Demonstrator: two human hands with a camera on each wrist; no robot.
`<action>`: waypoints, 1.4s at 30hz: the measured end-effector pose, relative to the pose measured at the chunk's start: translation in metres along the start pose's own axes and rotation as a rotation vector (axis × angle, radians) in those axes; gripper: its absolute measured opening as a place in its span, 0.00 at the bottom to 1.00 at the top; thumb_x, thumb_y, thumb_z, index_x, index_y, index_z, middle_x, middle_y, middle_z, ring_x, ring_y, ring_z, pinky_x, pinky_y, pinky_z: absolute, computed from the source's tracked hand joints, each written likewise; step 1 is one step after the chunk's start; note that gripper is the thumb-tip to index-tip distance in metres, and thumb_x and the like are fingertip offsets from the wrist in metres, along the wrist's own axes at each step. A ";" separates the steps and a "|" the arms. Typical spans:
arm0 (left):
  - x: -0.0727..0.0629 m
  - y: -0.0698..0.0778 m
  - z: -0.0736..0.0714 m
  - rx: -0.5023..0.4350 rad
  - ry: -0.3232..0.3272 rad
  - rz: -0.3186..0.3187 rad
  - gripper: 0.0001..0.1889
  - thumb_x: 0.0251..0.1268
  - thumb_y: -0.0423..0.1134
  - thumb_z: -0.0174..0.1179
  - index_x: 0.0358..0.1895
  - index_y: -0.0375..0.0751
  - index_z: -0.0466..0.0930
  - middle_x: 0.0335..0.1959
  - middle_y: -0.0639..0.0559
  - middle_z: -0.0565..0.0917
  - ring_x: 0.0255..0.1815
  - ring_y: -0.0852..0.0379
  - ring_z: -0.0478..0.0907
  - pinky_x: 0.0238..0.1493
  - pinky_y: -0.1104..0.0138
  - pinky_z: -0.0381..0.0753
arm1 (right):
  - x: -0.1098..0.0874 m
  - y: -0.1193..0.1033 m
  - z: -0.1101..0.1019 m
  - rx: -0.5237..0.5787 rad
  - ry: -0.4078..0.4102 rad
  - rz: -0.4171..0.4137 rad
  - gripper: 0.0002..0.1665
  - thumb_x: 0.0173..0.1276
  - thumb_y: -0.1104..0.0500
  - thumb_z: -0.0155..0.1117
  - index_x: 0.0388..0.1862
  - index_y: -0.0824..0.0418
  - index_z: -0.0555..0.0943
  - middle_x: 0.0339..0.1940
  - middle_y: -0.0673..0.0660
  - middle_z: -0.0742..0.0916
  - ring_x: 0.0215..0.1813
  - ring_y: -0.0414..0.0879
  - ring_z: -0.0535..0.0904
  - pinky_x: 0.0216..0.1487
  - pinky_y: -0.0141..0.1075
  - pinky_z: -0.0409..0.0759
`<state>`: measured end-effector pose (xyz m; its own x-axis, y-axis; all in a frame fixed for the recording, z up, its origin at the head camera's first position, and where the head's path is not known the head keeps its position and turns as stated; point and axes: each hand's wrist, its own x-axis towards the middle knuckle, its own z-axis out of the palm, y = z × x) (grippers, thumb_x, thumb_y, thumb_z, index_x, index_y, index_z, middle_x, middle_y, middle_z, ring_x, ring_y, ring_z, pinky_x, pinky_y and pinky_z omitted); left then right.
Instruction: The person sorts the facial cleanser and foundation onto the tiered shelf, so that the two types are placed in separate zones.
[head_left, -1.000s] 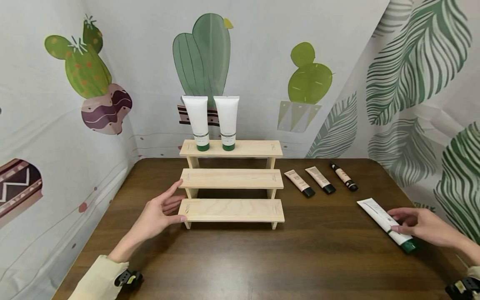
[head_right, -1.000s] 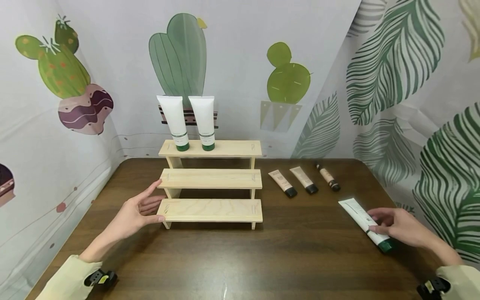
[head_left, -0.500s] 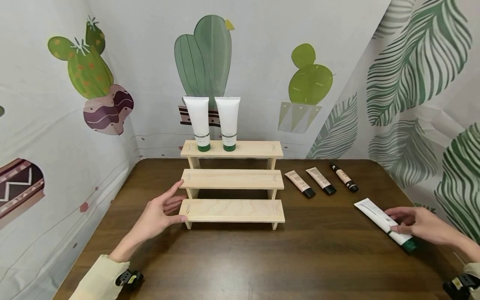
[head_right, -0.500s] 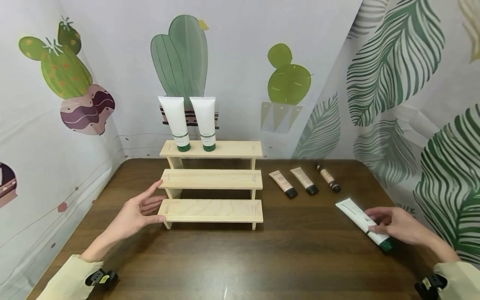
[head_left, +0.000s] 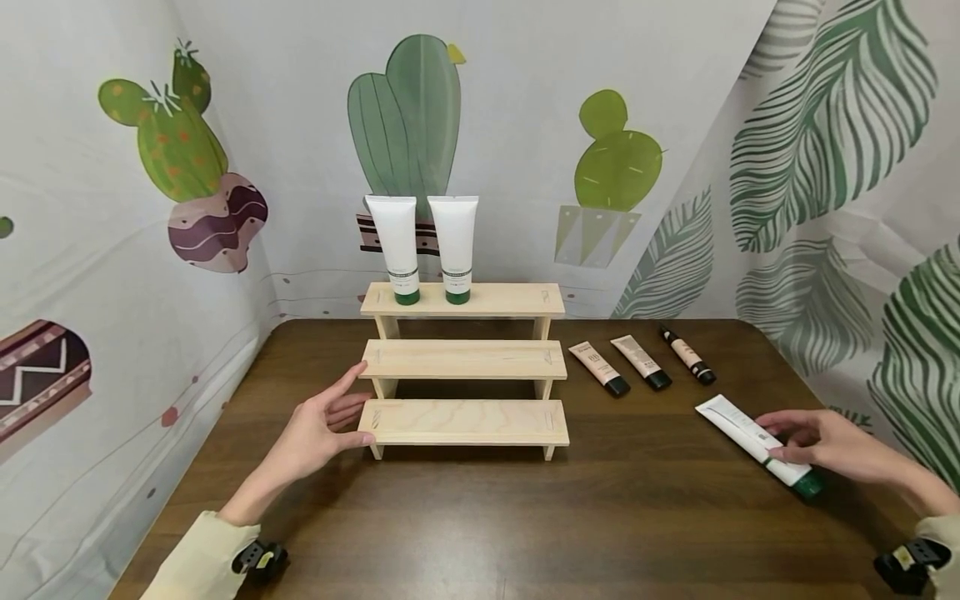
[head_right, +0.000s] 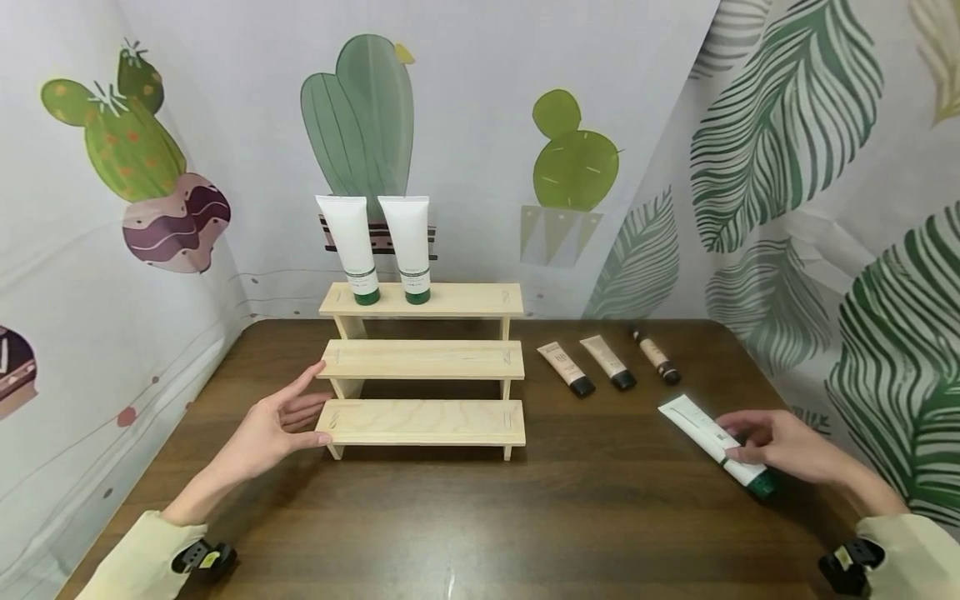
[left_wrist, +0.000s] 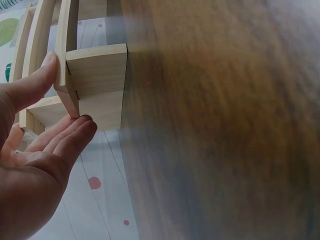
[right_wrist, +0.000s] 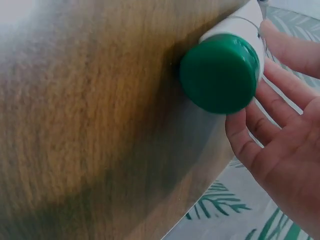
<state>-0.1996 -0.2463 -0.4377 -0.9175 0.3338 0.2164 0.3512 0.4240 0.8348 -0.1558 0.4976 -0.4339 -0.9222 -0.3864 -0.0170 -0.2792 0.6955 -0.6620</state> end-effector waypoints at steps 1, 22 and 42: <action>0.000 0.000 0.000 0.001 0.000 0.001 0.58 0.52 0.23 0.80 0.85 0.51 0.58 0.63 0.28 0.81 0.64 0.36 0.81 0.60 0.52 0.83 | 0.000 0.001 -0.001 0.004 -0.006 0.010 0.22 0.69 0.71 0.71 0.61 0.74 0.79 0.44 0.44 0.87 0.38 0.38 0.85 0.32 0.31 0.82; 0.001 -0.004 0.000 0.007 0.004 0.009 0.57 0.52 0.24 0.80 0.85 0.51 0.58 0.63 0.29 0.81 0.63 0.36 0.82 0.60 0.52 0.84 | 0.012 -0.005 -0.009 0.050 -0.128 0.053 0.28 0.67 0.74 0.67 0.63 0.85 0.72 0.49 0.60 0.84 0.42 0.36 0.84 0.36 0.32 0.84; 0.003 -0.004 -0.001 -0.010 0.000 0.003 0.58 0.51 0.23 0.80 0.85 0.53 0.59 0.63 0.29 0.81 0.63 0.36 0.81 0.60 0.53 0.84 | 0.029 -0.009 -0.010 0.115 -0.252 0.049 0.36 0.69 0.71 0.70 0.65 0.91 0.64 0.45 0.61 0.85 0.40 0.40 0.83 0.36 0.34 0.85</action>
<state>-0.2035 -0.2479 -0.4395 -0.9164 0.3351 0.2187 0.3519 0.4146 0.8392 -0.1826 0.4858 -0.4210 -0.8343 -0.5022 -0.2275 -0.1900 0.6493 -0.7364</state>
